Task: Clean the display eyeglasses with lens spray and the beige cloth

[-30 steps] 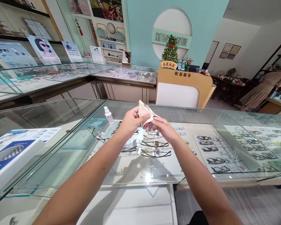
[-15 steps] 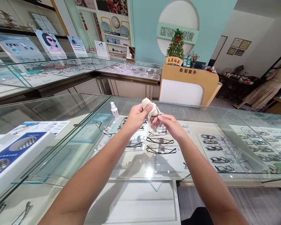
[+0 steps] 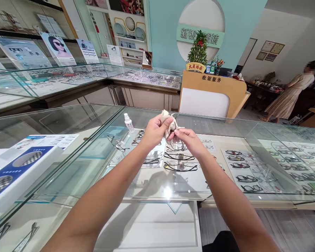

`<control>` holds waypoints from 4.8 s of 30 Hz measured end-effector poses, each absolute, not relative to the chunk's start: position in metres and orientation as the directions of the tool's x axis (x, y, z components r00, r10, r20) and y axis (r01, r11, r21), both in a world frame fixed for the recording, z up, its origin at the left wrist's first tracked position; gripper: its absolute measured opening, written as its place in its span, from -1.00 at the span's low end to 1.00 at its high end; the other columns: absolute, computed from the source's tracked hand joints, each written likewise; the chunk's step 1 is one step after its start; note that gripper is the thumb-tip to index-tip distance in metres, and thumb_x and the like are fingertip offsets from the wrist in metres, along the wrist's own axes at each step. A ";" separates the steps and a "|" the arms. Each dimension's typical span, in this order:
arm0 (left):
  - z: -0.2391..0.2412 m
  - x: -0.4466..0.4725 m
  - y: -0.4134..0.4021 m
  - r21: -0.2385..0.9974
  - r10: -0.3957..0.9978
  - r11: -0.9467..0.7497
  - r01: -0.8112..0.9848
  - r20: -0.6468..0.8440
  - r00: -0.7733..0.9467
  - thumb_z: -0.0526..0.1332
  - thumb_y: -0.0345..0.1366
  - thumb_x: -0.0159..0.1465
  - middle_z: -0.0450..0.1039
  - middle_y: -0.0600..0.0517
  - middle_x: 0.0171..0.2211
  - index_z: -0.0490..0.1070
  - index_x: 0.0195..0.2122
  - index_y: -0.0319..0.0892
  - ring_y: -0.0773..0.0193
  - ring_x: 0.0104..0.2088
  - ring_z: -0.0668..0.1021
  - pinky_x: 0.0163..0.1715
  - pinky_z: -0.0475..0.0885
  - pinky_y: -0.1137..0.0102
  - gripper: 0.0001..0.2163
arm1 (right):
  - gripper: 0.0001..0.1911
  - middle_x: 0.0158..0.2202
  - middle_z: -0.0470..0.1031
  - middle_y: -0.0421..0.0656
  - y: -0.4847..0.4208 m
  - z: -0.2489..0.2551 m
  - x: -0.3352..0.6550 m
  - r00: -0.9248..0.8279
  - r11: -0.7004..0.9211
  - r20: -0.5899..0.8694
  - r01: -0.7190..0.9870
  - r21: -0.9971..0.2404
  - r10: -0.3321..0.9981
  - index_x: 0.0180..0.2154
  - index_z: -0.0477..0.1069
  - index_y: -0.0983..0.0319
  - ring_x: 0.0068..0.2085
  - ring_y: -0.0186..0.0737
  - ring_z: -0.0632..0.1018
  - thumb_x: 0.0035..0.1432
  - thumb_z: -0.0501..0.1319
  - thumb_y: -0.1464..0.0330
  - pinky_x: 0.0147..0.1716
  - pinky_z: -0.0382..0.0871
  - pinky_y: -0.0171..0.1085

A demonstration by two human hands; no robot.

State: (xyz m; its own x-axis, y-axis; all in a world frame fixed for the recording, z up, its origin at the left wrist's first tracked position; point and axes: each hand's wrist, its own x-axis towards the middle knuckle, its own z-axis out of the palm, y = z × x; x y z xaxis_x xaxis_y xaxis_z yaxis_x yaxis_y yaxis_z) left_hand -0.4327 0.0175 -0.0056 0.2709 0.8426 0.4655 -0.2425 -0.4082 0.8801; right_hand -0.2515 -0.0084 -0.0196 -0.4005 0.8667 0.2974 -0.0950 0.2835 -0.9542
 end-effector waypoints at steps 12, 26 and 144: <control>-0.009 -0.437 0.024 0.884 0.811 -0.354 -0.305 0.452 0.370 0.64 0.06 0.18 0.57 0.07 -0.46 0.48 -0.19 -0.17 0.31 -0.54 0.55 -0.50 0.44 0.40 -0.50 | -0.47 -0.28 0.66 -0.10 -0.004 -0.020 -0.247 -0.377 0.229 0.274 -0.159 -0.960 0.885 -0.33 0.72 0.18 -0.25 -0.16 0.49 0.26 0.42 -0.16 -0.13 0.35 -0.16; -0.008 -0.444 0.030 0.892 0.787 -0.298 -0.339 0.430 0.442 0.62 0.04 0.22 0.63 0.00 -0.42 0.51 -0.12 -0.21 0.22 -0.45 0.64 -0.37 0.59 0.34 -0.51 | -0.45 -0.28 0.67 -0.09 -0.002 -0.021 -0.250 -0.353 0.206 0.277 -0.225 -0.952 0.894 -0.35 0.69 0.17 -0.26 -0.16 0.47 0.21 0.45 -0.19 -0.17 0.33 -0.16; -0.024 -0.414 0.012 0.921 0.891 -0.333 -0.200 0.377 0.253 0.40 0.29 0.33 0.49 0.10 -0.52 0.54 0.02 -0.21 0.33 -0.58 0.46 -0.58 0.35 0.44 -0.40 | -0.53 -0.11 0.64 -0.06 0.006 -0.036 -0.261 -0.054 0.376 0.394 -0.200 -0.905 0.918 -0.29 0.75 0.12 -0.16 -0.11 0.52 0.19 0.46 -0.15 -0.22 0.45 -0.16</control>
State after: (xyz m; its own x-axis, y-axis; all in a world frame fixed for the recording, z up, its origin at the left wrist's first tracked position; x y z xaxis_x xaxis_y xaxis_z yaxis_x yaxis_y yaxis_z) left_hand -0.4139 0.0124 -0.0239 0.2535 0.8908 0.3771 -0.1999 -0.3332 0.9214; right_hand -0.2611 0.0060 -0.0365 -0.0536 0.9177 0.3937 -0.2005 0.3764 -0.9045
